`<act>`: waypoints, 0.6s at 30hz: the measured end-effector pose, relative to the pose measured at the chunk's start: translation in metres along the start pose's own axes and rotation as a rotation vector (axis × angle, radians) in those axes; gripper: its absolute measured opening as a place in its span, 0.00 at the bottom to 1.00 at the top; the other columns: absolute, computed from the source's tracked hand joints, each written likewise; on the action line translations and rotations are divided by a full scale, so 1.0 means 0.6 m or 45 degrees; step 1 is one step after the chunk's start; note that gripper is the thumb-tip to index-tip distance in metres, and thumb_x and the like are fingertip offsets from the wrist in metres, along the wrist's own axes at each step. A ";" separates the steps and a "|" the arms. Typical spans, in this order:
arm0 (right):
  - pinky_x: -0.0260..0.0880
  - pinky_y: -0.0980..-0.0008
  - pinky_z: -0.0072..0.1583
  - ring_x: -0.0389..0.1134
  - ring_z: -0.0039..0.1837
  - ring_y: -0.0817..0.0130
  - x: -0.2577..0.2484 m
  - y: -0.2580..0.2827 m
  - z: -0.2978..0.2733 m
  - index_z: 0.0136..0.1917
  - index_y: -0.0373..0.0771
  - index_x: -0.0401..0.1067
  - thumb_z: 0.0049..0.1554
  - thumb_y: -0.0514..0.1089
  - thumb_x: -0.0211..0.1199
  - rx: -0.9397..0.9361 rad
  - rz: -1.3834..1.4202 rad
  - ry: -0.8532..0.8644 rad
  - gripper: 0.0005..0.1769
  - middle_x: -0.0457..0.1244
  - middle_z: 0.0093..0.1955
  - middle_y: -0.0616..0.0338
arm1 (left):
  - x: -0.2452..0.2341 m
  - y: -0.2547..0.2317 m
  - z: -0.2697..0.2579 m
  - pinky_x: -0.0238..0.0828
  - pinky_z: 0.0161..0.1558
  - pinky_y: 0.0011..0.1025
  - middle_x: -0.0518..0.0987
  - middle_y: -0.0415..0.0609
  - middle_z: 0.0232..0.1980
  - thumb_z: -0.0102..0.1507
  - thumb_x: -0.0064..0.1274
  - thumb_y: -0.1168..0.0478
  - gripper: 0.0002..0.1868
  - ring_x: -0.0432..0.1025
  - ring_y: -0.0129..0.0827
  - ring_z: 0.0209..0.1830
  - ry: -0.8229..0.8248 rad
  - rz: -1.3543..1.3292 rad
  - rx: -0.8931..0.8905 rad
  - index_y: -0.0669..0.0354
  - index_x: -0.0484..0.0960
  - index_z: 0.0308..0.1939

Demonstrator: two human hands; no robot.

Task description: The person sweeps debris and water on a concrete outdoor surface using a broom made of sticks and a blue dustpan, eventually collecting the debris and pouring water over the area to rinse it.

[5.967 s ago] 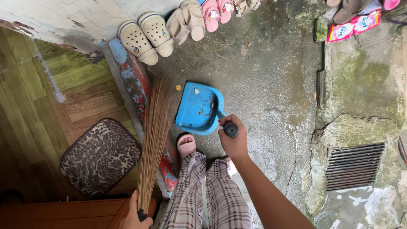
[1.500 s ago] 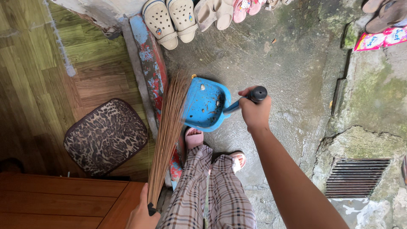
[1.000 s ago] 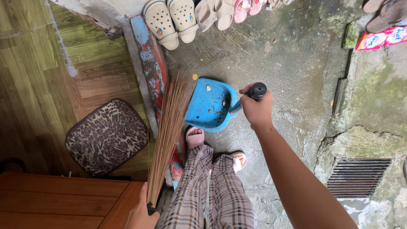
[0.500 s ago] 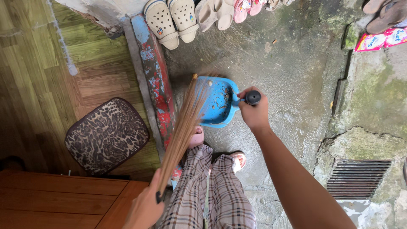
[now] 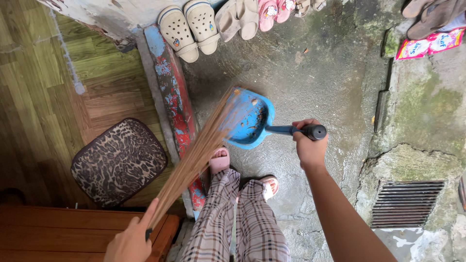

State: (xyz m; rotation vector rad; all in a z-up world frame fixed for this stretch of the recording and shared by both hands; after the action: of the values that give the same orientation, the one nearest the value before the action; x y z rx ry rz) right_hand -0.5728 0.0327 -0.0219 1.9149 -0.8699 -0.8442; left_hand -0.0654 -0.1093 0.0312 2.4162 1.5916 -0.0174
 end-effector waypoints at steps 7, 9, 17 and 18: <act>0.69 0.67 0.52 0.67 0.53 0.64 -0.028 -0.051 -0.008 0.44 0.37 0.67 0.48 0.22 0.57 -0.041 0.032 0.020 0.15 0.69 0.55 0.50 | -0.017 -0.117 0.039 0.74 0.58 0.49 0.76 0.57 0.57 0.59 0.52 0.65 0.55 0.75 0.57 0.56 -0.318 -0.021 0.203 0.18 0.37 0.80; 0.71 0.68 0.60 0.70 0.61 0.63 -0.060 -0.061 -0.015 0.44 0.37 0.67 0.44 0.20 0.56 -0.202 0.102 0.031 0.18 0.68 0.55 0.48 | -0.023 -0.098 0.026 0.73 0.60 0.49 0.77 0.57 0.58 0.58 0.52 0.64 0.54 0.75 0.56 0.57 -0.339 -0.070 0.244 0.17 0.39 0.79; 0.74 0.64 0.55 0.67 0.60 0.59 -0.270 -0.174 -0.073 0.47 0.40 0.63 0.45 0.21 0.55 0.112 0.478 -0.355 0.20 0.64 0.62 0.47 | -0.096 -0.152 0.090 0.72 0.59 0.50 0.81 0.64 0.53 0.58 0.54 0.61 0.52 0.77 0.59 0.55 -0.486 -0.144 0.206 0.28 0.44 0.81; 0.74 0.63 0.55 0.67 0.60 0.59 -0.284 -0.183 -0.079 0.47 0.40 0.63 0.45 0.21 0.56 0.133 0.497 -0.393 0.20 0.63 0.63 0.47 | -0.089 -0.194 0.100 0.72 0.59 0.50 0.82 0.65 0.52 0.61 0.52 0.58 0.47 0.77 0.59 0.54 -0.522 -0.115 0.233 0.29 0.48 0.81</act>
State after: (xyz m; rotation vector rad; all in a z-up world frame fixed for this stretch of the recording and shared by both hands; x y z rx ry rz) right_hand -0.5974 0.2357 -0.0617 1.6426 -1.4445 -0.8768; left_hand -0.1847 -0.1268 -0.0420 2.2698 1.5546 -0.6567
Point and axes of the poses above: each hand's wrist, its own z-axis towards the middle knuckle, its own x-axis out of the palm, y = z × x, the point moved 9 cm from there along z, towards the middle knuckle
